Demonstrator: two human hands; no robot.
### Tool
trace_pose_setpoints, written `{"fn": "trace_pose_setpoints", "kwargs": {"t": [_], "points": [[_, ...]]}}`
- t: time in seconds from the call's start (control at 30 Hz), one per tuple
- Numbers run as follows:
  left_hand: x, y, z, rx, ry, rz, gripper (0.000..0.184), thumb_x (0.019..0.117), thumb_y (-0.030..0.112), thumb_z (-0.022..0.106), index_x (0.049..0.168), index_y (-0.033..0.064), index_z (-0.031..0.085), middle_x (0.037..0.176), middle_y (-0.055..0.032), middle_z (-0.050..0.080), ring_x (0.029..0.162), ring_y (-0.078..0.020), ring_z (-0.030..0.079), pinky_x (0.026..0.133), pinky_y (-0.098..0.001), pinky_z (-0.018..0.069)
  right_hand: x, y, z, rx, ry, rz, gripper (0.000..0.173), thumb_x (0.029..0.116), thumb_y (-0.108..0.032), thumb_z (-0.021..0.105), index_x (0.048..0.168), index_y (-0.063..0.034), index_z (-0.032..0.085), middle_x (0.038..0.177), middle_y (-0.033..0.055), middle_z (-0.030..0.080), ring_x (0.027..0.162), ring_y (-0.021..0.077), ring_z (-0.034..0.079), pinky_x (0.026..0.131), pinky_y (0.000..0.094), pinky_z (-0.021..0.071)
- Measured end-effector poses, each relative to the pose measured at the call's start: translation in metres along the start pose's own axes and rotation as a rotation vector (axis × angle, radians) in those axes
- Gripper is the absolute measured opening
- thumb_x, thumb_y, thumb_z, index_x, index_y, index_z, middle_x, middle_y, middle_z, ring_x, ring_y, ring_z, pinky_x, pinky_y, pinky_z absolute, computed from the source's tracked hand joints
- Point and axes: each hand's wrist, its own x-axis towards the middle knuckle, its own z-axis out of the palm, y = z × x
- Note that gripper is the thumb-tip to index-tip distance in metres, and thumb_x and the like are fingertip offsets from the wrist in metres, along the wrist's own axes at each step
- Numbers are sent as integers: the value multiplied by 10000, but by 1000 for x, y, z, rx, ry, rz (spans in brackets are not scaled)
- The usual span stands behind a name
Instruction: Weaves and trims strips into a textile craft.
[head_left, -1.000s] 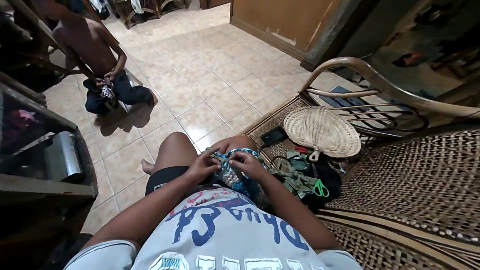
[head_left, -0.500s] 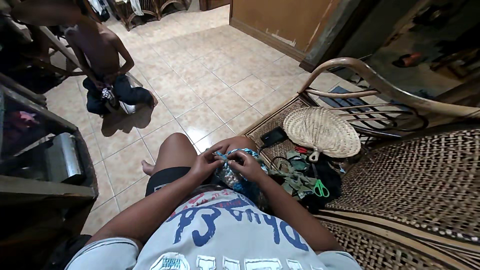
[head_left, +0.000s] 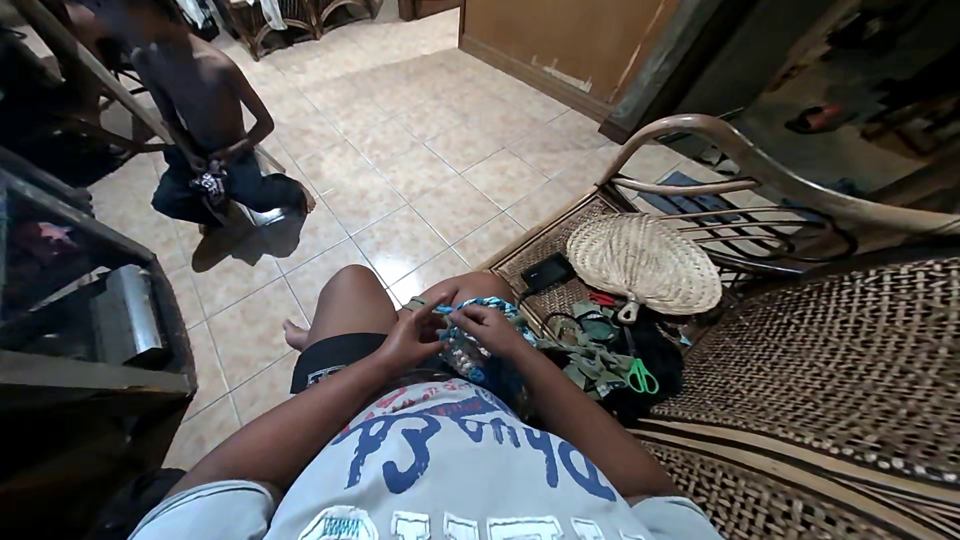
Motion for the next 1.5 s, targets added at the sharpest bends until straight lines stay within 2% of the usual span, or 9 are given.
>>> {"fn": "trace_pose_setpoints", "kwargs": {"t": [0.17,0.3,0.4,0.63,0.8,1.03,1.27,1.37,1.5], "points": [[-1,-3,0,-64,30,-11,761,898,-30,698,1549,-12,303,1149,-109,663,949,-90,680,870,-256,572,-2,4,3,127,115,5,222,1014,-176,638,1101,24,681,982,84,683,870,85,628,841,283,524],[-1,-2,-1,-52,50,-44,696,943,12,669,1543,-18,319,1061,-80,694,913,-74,679,871,-251,563,-9,13,11,-138,239,-352,217,896,-134,718,1052,16,737,1096,171,696,1086,268,647,974,443,521],[-1,-4,0,-57,60,-49,631,976,54,645,1529,-8,349,1038,-65,708,901,-63,674,874,-255,553,-9,18,19,-476,292,-601,144,873,-161,712,966,-60,756,1045,141,717,1045,338,672,933,551,521],[2,-6,2,-8,121,-11,518,971,44,644,1458,-13,478,1024,-64,705,857,-45,665,836,-236,556,-7,18,28,-724,394,-733,146,899,-158,649,925,-39,729,970,144,722,965,338,700,909,529,539],[4,-6,7,4,186,-14,510,957,39,648,1444,-20,511,1052,-110,713,865,-64,675,837,-250,560,-5,20,32,-674,343,-650,153,916,-94,616,966,28,694,998,208,701,932,372,708,768,496,595],[5,-7,10,-30,223,-25,497,947,34,658,1423,-32,530,1031,-99,718,866,-70,678,844,-260,563,-8,25,37,-533,378,-552,164,913,-91,598,955,45,678,1025,220,682,910,363,707,707,475,598],[4,-3,8,-132,154,-155,553,964,61,672,1474,-1,467,1036,-82,698,865,-79,662,818,-265,559,-12,32,25,-331,351,-509,196,924,-120,598,998,36,691,1055,198,694,1017,318,683,886,454,571],[5,-5,8,-135,129,-137,615,925,31,714,1479,-14,450,1034,-83,705,885,-79,675,856,-268,566,-14,32,14,-301,420,-389,171,917,-89,608,985,36,702,1021,189,701,985,318,688,869,471,570],[7,-5,9,-89,132,-124,607,922,10,704,1477,-10,460,1106,-120,695,930,-90,676,885,-273,560,-16,26,4,-245,263,-236,195,941,-132,634,1015,26,722,1024,180,686,992,290,662,912,450,538]]}}
